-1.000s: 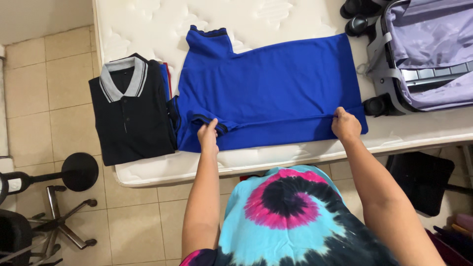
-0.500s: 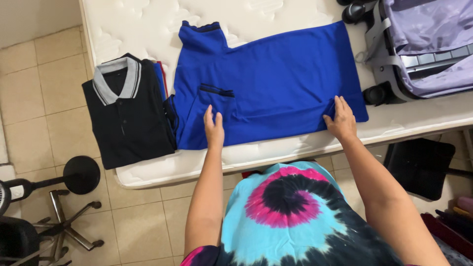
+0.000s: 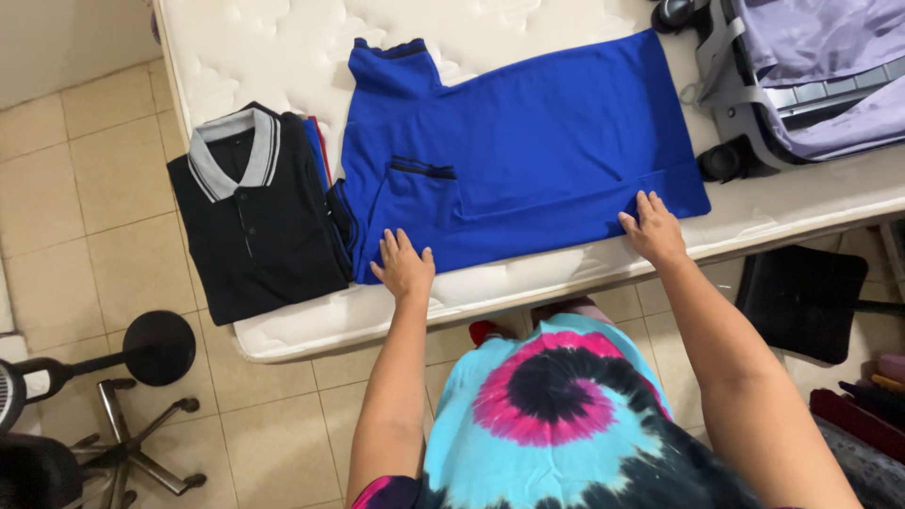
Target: The person folds shirts and a scarf by hand and packs them into a suitcase on a bed.
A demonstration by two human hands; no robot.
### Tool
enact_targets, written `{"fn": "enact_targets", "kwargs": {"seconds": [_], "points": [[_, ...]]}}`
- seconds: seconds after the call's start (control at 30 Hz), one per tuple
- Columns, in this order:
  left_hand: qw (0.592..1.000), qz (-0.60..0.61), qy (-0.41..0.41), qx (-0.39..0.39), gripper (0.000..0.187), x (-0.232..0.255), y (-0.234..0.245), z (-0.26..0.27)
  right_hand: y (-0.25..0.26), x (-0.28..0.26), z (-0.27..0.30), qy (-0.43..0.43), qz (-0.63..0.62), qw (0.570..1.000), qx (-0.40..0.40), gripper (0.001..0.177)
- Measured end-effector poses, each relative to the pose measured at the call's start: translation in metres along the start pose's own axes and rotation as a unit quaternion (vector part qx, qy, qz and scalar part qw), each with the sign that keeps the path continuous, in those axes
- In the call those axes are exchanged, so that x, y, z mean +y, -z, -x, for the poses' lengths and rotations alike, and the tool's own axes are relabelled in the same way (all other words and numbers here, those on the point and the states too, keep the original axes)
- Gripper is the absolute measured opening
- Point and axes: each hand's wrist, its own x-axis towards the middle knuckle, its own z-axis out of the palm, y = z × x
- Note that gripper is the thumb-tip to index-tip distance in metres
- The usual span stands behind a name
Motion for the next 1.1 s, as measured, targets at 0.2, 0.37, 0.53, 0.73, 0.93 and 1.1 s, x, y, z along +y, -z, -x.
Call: {"fn": "enact_targets", "kwargs": {"seconds": [0.2, 0.37, 0.53, 0.73, 0.93, 1.1], "points": [[0.983, -0.019, -0.052, 0.178, 0.05, -0.005, 0.007, -0.033, 0.038, -0.035, -0.016, 0.066, -0.013, 0.997, 0.033, 0.046], [0.989, -0.022, -0.041, 0.141, 0.055, -0.02, 0.016, -0.072, 0.054, -0.052, -0.054, 0.11, -0.005, 0.994, -0.002, 0.049], [0.989, -0.085, 0.005, 0.118, 0.021, -0.028, 0.016, -0.083, 0.059, -0.049, -0.115, 0.122, 0.018, 0.992, -0.032, 0.046], [0.962, -0.107, 0.008, 0.252, 0.025, -0.002, 0.025, -0.095, 0.079, -0.048, -0.194, 0.149, 0.003, 0.989, 0.001, 0.033], [0.951, -0.003, -0.053, 0.304, 0.032, 0.051, 0.054, -0.157, 0.073, -0.059, -0.265, 0.158, -0.001, 0.986, 0.047, 0.024], [0.955, 0.224, -0.016, 0.196, 0.047, 0.08, 0.054, -0.234, 0.061, -0.067, -0.308, 0.158, 0.045, 0.986, -0.014, 0.059]]}}
